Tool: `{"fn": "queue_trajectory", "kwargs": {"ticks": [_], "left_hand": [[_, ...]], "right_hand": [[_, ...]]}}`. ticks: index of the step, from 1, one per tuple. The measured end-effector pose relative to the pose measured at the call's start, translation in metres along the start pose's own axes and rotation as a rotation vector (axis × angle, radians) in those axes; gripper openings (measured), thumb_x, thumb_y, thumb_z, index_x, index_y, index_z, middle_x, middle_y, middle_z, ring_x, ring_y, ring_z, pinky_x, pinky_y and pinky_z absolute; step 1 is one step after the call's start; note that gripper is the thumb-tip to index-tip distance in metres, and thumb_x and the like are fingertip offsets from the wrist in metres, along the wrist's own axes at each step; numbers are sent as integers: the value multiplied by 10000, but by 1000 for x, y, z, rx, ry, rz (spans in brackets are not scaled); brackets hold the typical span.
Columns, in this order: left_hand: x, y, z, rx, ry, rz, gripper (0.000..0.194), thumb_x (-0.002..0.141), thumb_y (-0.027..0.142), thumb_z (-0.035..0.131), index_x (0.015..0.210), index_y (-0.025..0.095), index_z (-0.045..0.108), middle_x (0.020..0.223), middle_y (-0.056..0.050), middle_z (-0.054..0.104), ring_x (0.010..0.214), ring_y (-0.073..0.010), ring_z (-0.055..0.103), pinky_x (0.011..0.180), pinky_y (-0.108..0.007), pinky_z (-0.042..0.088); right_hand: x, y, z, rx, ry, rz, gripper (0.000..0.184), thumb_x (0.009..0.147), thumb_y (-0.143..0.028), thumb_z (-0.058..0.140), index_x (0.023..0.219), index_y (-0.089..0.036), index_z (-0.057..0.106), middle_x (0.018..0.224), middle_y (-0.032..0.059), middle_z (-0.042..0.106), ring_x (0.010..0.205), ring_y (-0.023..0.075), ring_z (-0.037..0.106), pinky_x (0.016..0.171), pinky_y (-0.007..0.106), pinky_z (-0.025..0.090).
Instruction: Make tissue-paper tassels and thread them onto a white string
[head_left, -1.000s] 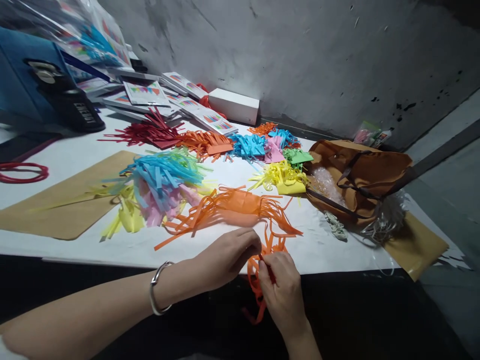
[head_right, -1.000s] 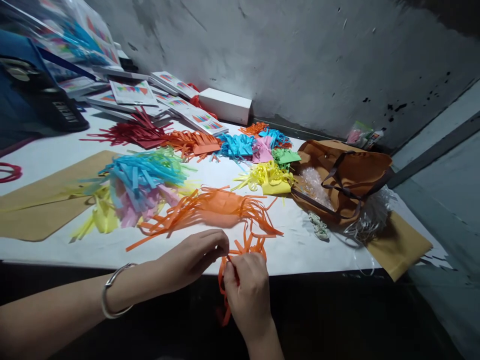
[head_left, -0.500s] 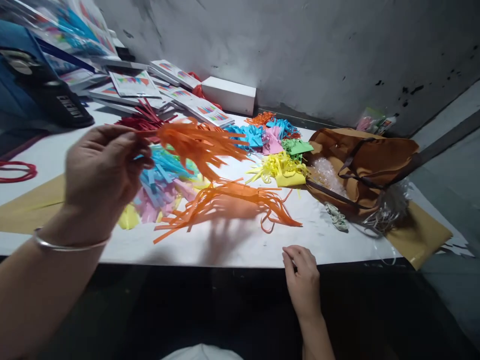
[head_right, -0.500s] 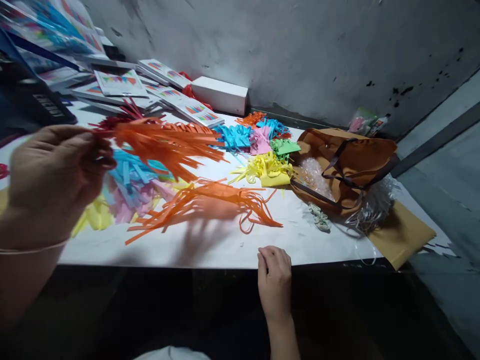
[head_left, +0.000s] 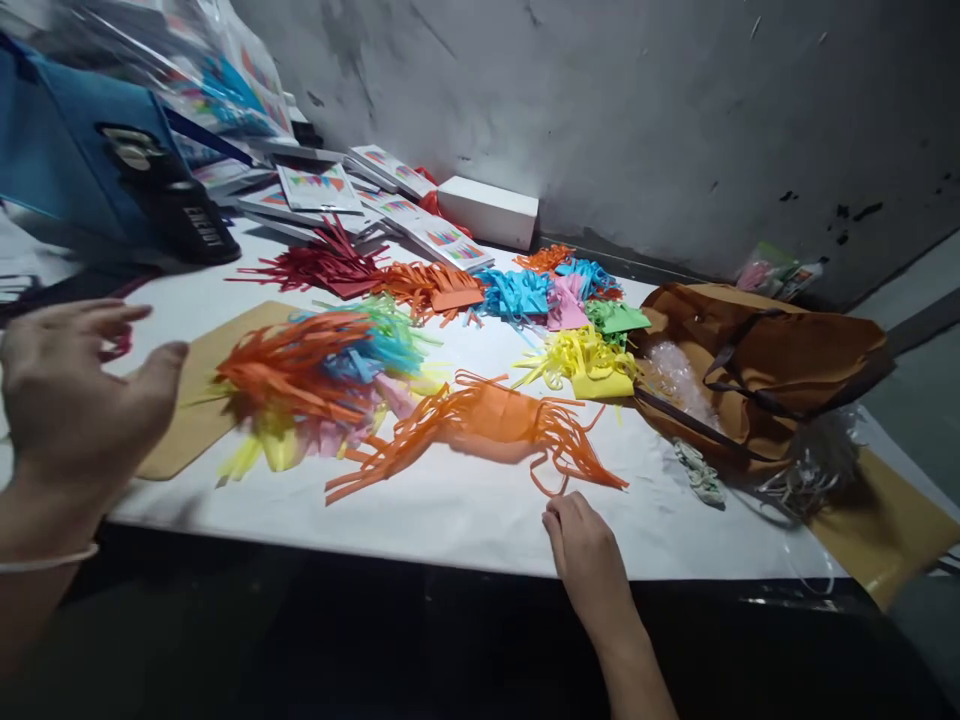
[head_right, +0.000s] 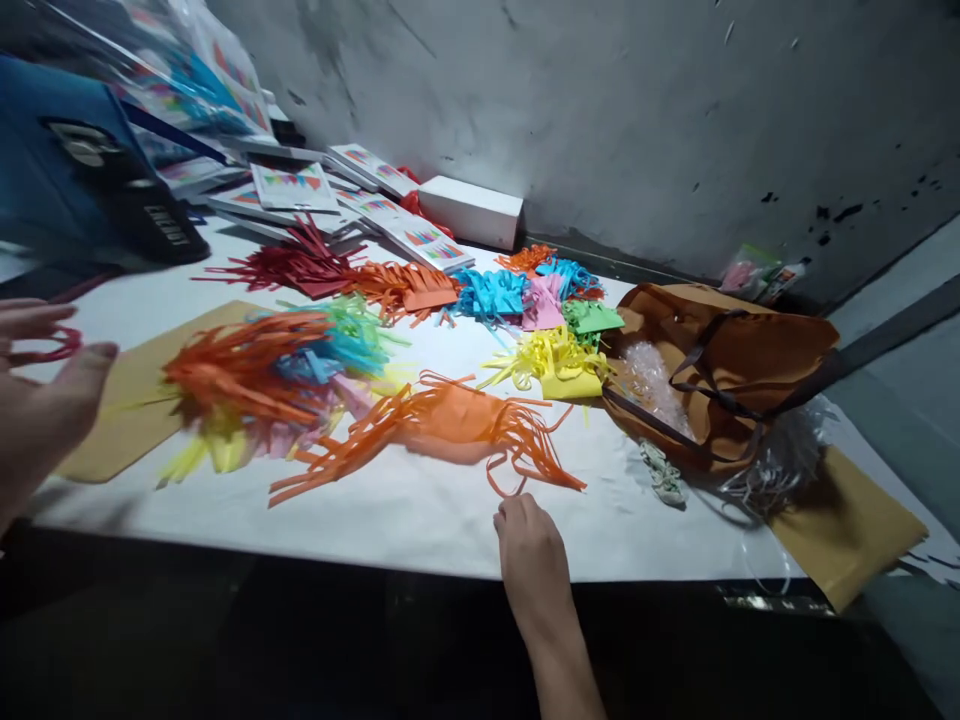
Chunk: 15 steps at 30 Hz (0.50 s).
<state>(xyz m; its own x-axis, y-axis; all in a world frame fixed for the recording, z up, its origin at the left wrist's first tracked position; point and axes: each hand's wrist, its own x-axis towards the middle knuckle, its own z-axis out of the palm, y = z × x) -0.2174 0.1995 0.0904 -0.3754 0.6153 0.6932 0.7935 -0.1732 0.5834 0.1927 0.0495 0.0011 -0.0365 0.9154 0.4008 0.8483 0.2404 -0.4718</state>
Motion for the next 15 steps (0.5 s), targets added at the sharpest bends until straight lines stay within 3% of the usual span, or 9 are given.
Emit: {"fn": "queue_trajectory", "kwargs": {"ticks": [3, 7, 10, 15], "left_hand": [[-25, 28, 6, -47, -18, 318, 245, 790, 345, 696, 996, 215, 673, 1237, -91, 682, 1209, -364, 591, 1084, -556, 433], [-50, 53, 25, -159, -186, 637, 229, 861, 241, 665, 1087, 271, 644, 1214, -68, 667, 1139, -311, 635, 1027, -512, 492], [-62, 65, 43, -193, -299, 756, 278, 914, 149, 601, 1173, 249, 586, 1227, -106, 621, 1102, -266, 634, 957, -437, 533], [-76, 74, 66, -280, -404, 789, 365, 927, 85, 546, 1251, 251, 529, 1208, -107, 605, 1106, -257, 625, 955, -411, 521]], "right_hand": [[-1, 5, -14, 66, 29, 38, 243, 1028, -277, 407, 905, -200, 603, 802, 23, 629, 677, 137, 617, 615, 227, 502], [4, 20, -34, 102, 133, 131, 218, 1005, -314, 467, 918, -196, 628, 812, 24, 658, 670, 132, 639, 632, 230, 523], [12, 35, -44, 136, 199, 195, 196, 971, -347, 537, 914, -195, 647, 794, 18, 672, 652, 132, 654, 646, 237, 538], [26, 57, -50, 187, 251, 284, 186, 935, -364, 593, 939, -187, 649, 764, 14, 695, 656, 145, 691, 651, 243, 565]]}}
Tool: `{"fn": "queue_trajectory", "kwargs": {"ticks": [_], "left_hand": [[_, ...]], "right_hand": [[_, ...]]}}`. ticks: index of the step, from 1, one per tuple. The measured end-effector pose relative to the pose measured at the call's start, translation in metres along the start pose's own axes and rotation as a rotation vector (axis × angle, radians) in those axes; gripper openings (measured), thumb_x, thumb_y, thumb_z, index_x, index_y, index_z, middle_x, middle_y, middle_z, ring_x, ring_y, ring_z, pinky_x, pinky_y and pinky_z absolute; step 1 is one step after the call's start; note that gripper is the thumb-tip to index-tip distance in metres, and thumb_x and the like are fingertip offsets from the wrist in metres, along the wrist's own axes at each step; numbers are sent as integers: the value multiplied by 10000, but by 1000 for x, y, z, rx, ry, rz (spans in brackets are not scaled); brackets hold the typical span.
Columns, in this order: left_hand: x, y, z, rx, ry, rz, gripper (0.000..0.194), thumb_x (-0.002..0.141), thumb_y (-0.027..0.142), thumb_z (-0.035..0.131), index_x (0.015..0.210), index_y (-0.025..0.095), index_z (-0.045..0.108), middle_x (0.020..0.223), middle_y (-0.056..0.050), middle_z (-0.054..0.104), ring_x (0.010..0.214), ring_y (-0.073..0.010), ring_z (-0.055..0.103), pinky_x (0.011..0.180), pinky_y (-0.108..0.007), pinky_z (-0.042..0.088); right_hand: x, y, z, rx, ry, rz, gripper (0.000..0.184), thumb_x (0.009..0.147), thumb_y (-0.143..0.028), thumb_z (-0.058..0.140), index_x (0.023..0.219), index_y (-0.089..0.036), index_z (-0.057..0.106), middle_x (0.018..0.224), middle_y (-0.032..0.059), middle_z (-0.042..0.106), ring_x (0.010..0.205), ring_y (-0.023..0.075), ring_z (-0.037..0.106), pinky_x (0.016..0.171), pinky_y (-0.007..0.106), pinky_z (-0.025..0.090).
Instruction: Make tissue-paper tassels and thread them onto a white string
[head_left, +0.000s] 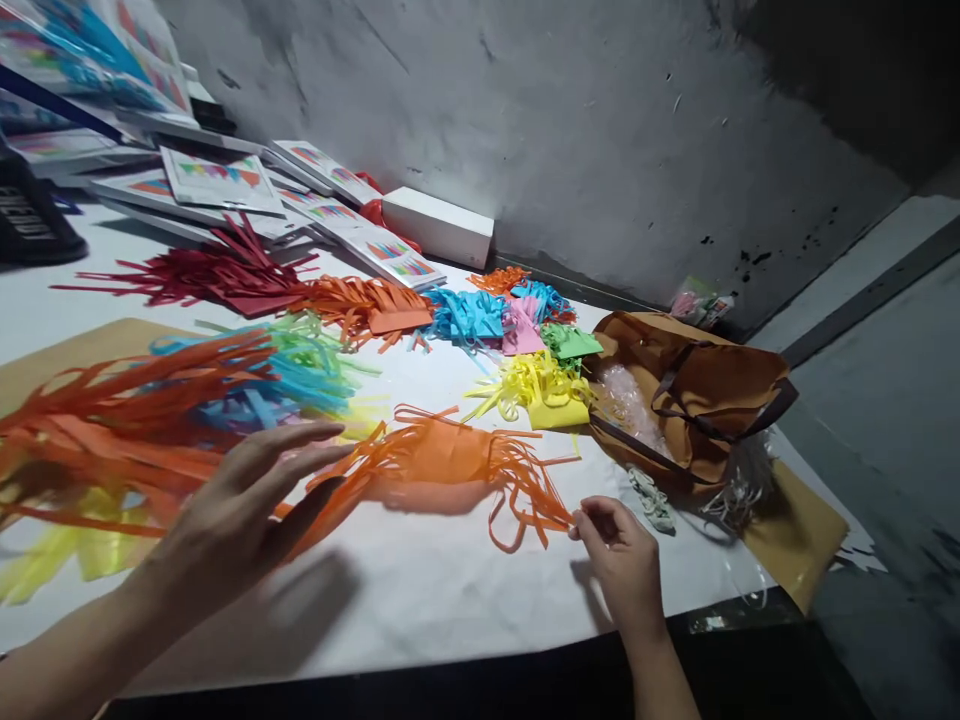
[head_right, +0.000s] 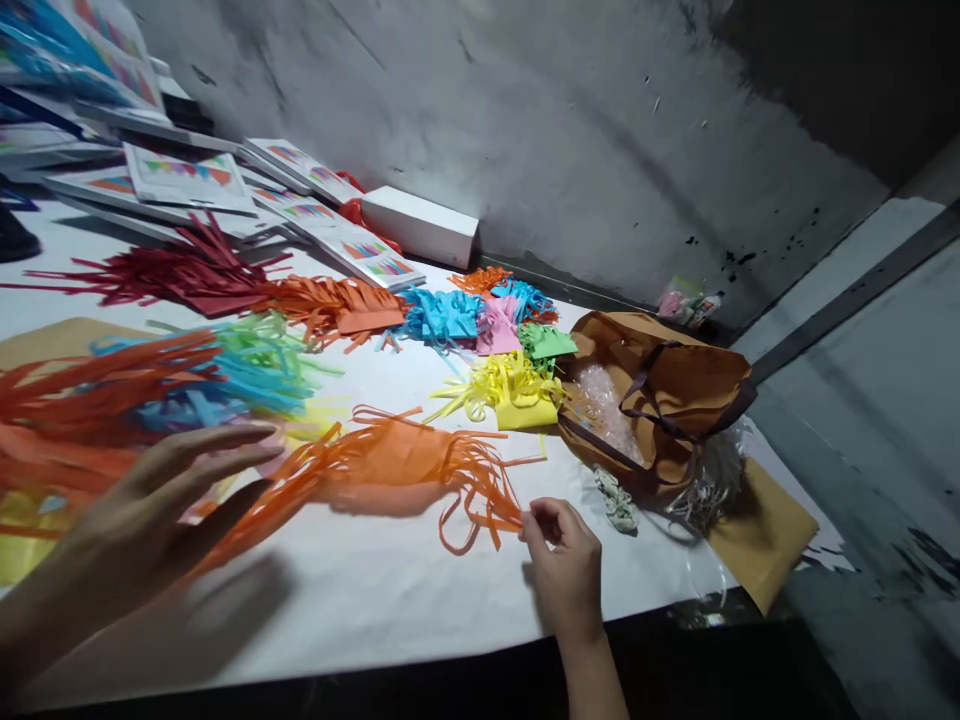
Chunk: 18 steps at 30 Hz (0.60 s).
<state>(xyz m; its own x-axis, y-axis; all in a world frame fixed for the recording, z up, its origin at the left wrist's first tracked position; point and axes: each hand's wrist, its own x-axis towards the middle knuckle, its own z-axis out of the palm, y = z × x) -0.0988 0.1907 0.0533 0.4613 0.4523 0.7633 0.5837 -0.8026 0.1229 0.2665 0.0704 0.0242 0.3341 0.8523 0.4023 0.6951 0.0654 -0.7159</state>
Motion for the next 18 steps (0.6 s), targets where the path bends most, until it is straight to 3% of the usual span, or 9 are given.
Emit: {"fn": "queue_trajectory", "kwargs": {"ticks": [7, 13, 15, 18], "left_hand": [[-10, -8, 14, -10, -63, -44, 411, 911, 223, 584, 1312, 245, 497, 1256, -114, 580, 1137, -254, 605, 911, -343, 547], [-22, -10, 18, -98, -123, -178, 354, 948, 140, 500, 1275, 271, 531, 1249, -58, 598, 1152, -196, 608, 971, -295, 532], [-24, -5, 19, -117, -113, -292, 326, 942, 163, 526, 1253, 259, 547, 1266, -62, 590, 1160, -206, 604, 998, -316, 524], [-25, -1, 18, -136, -97, -347, 296, 944, 172, 532, 1228, 251, 562, 1271, -70, 588, 1162, -211, 601, 989, -322, 526]], "right_hand": [[17, 5, -5, -122, 38, 15, 195, 876, -365, 605, 796, -202, 676, 714, 5, 685, 644, 155, 661, 638, 252, 518], [64, 27, -27, -289, 199, 57, 303, 828, -474, 613, 746, -190, 680, 630, 27, 666, 556, 178, 616, 609, 290, 482], [89, 35, -39, -334, 238, 73, 363, 833, -511, 600, 875, -170, 715, 677, 65, 697, 565, 206, 632, 610, 317, 486], [116, 33, -44, -582, 230, 95, 590, 851, -544, 595, 1274, -135, 639, 703, 104, 717, 514, 248, 615, 566, 365, 474]]}}
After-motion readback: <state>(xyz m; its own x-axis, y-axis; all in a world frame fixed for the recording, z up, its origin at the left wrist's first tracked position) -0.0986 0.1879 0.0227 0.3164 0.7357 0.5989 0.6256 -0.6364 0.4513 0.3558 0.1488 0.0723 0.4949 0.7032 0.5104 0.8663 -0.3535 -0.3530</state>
